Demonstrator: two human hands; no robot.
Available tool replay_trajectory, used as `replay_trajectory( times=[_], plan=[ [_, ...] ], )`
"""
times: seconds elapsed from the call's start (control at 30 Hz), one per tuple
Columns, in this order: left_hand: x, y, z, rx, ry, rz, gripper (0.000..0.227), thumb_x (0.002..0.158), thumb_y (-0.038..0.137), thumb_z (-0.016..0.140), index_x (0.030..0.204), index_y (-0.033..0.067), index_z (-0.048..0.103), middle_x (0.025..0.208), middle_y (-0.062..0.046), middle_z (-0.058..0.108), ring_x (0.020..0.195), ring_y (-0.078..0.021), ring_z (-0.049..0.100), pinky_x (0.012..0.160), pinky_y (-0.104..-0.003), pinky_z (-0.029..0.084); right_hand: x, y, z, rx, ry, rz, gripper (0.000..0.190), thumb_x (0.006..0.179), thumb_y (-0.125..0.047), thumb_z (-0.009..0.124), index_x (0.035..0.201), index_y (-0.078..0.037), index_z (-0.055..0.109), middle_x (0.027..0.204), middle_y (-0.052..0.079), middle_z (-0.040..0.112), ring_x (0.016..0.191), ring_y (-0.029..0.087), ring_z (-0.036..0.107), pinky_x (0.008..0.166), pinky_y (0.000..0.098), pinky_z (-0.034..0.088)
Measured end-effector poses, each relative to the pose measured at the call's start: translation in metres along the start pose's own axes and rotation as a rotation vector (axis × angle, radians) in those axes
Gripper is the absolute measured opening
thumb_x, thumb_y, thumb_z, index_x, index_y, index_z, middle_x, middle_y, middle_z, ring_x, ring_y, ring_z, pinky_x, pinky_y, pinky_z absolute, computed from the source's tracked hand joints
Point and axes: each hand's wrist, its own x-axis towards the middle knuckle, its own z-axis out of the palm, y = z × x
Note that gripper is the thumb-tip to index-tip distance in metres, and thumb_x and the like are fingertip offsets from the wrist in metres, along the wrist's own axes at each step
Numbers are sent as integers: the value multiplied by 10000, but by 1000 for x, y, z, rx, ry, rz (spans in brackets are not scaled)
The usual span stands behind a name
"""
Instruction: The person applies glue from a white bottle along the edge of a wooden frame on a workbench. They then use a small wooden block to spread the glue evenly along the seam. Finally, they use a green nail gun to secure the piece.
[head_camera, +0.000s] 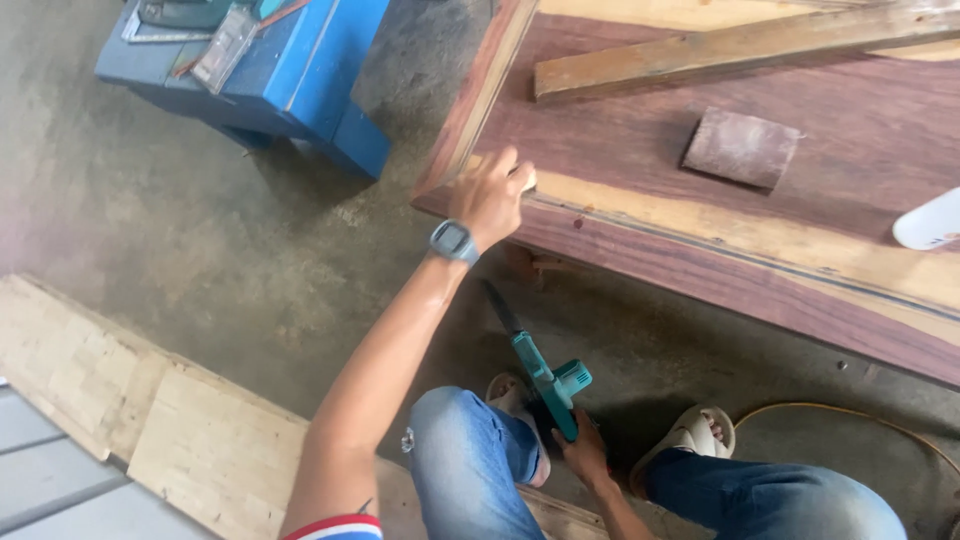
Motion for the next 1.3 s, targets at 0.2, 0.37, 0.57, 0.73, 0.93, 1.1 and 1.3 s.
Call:
replay_trajectory(
  times=[0.2,0.37,0.57,0.73,0.93,1.1,1.3],
  plan=[
    [3,-2,-3,-86,-85,-106,180,836,-7,655,971,99,713,887,-86,545,686,-284,556,424,-403,474,4,9,3,17,32,-107,652,877,-401,727,1452,-190,503,1386,103,627,1251,310,613,983,460,519],
    [7,0,-8,-110,-164,-164,219,829,63,686,1020,154,743,856,-43,539,679,-276,572,420,-422,461,-5,-3,3,74,5,-59,624,908,-370,698,1466,-197,482,1399,111,601,1270,296,595,1036,461,509],
    [11,-1,-3,-116,-198,-273,47,857,92,700,899,87,722,852,-95,536,568,-315,537,407,-448,432,-7,-2,-5,23,16,-103,620,890,-407,694,1448,-222,499,1359,92,639,1239,299,612,959,453,522],
    [11,3,-7,-137,-205,-264,171,835,55,685,955,132,780,878,-101,598,701,-347,603,493,-476,503,-13,-5,-4,93,6,-107,601,907,-355,697,1451,-199,497,1402,114,601,1291,293,591,1044,466,513],
    [8,5,-4,-155,-238,-323,169,791,41,676,888,126,785,865,-97,640,715,-349,643,486,-487,531,-6,3,-1,34,28,-92,599,890,-368,727,1427,-206,515,1335,106,639,1210,284,626,973,439,526],
    [16,3,1,-87,-259,-379,196,837,285,762,909,104,775,900,-130,633,762,-365,665,557,-512,544,-2,8,2,25,20,-116,612,888,-419,694,1426,-192,508,1331,111,635,1200,295,626,948,445,524],
    [15,7,-1,-97,-229,-369,148,757,75,700,860,137,785,849,-111,616,734,-378,638,473,-507,510,-11,-7,-6,104,-3,-128,570,902,-360,681,1422,-194,517,1328,113,651,1202,293,637,986,448,524]
  ],
)
